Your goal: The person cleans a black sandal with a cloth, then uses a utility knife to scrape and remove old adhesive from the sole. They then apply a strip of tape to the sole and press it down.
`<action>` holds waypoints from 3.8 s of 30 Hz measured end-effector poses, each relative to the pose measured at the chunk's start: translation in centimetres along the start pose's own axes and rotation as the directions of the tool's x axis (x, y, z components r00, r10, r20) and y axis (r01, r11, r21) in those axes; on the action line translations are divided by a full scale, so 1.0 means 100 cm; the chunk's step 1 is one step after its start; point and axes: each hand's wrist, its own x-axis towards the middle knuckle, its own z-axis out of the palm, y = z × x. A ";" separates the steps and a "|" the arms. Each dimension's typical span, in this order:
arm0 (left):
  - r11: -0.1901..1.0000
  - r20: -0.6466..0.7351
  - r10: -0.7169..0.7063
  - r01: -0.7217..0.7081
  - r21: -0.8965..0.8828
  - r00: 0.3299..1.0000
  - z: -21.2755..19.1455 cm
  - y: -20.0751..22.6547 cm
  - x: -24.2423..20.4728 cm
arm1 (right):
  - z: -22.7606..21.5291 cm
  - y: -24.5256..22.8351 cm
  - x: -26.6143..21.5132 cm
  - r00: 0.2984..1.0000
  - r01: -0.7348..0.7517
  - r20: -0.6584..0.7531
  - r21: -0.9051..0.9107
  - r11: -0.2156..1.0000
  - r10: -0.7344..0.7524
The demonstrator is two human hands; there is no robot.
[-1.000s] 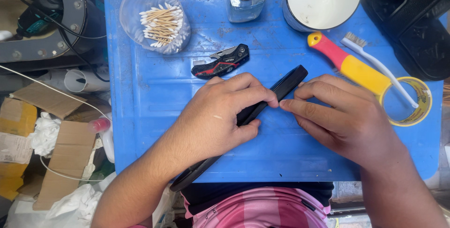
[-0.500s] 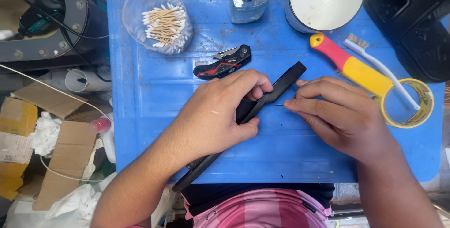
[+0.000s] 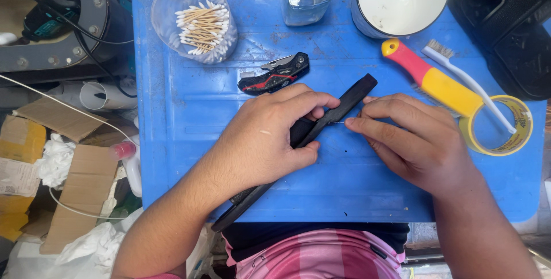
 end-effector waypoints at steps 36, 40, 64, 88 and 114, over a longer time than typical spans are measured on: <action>0.931 -0.087 -0.196 0.157 -0.329 0.977 -0.028 -0.022 -0.098 | 0.032 0.020 -0.008 0.978 -0.176 -0.072 0.225 0.958 0.197; 0.786 -0.056 -0.208 0.133 -0.604 0.977 -0.036 -0.036 -0.103 | 0.029 0.017 -0.009 0.980 -0.152 -0.097 0.191 0.970 0.172; 0.739 -0.503 -0.211 -0.200 -0.643 0.838 0.033 -0.055 -0.083 | 0.045 0.012 -0.044 0.829 -0.440 -0.061 0.543 0.715 0.556; 0.949 -0.674 0.275 -0.306 0.075 0.686 0.020 -0.054 -0.041 | 0.017 0.009 -0.019 0.853 -0.383 -0.319 0.156 0.910 0.414; 0.910 -0.565 0.388 -0.204 0.362 0.728 0.012 -0.046 -0.051 | -0.002 0.009 -0.011 0.908 -0.360 -0.204 0.074 0.930 0.367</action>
